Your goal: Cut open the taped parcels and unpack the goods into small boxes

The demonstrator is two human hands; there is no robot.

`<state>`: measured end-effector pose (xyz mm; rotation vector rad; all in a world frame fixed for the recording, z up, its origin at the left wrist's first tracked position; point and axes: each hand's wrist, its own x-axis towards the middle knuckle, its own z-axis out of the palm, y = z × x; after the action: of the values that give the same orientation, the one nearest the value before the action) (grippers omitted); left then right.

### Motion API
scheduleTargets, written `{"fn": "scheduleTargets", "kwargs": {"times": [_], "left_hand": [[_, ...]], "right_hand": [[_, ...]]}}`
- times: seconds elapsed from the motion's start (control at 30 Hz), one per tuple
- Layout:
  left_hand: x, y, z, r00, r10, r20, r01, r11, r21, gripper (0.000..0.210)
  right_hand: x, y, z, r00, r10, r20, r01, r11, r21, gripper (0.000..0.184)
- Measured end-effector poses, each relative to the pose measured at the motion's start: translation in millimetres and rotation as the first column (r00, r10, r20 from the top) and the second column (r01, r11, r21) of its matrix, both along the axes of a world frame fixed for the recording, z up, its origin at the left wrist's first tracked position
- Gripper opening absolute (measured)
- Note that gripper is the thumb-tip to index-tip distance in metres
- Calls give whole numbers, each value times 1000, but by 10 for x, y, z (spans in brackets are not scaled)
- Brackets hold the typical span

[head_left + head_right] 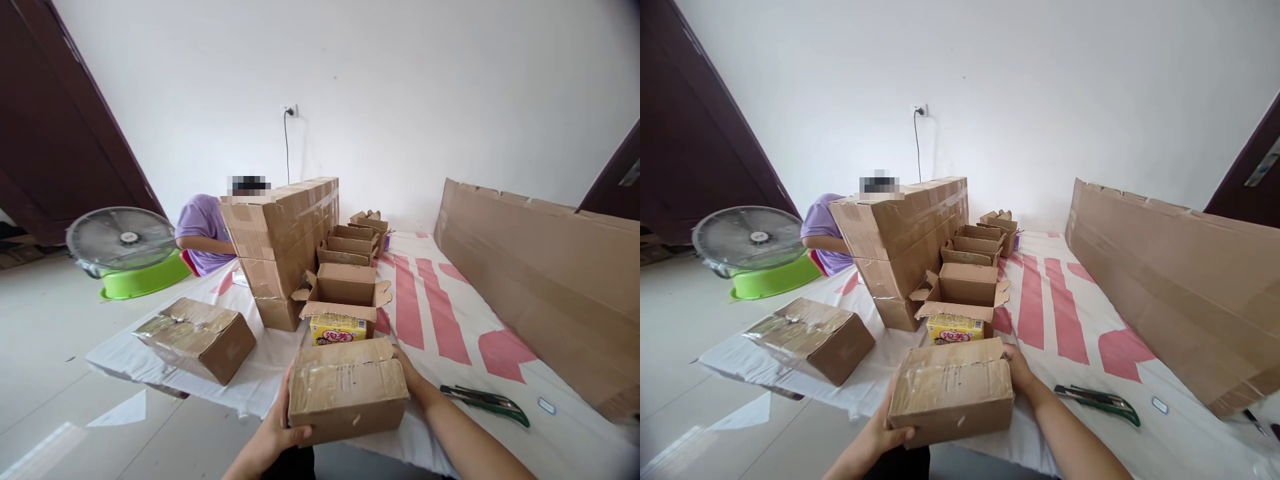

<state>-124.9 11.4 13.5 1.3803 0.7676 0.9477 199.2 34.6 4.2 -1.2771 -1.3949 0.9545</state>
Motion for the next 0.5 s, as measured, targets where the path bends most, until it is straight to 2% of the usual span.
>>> {"fn": "scheduleTargets", "kwargs": {"times": [0.1,0.23,0.37,0.5], "left_hand": [[110,117,-108,993,-57,104,61,997,-40,114],[189,169,-272,996,-15,91,28,990,-137,84],[240,156,-312,997,20,70,-9,990,-141,76],[234,152,-276,1000,10,-22,-12,996,-90,77]], "right_hand": [[19,-198,22,996,9,-93,-15,998,-58,42],[94,-539,9,995,-43,-95,35,997,-75,50],[254,-879,-8,993,-118,13,119,990,-77,50],[559,-1205,66,935,-284,212,302,952,-57,43]]}}
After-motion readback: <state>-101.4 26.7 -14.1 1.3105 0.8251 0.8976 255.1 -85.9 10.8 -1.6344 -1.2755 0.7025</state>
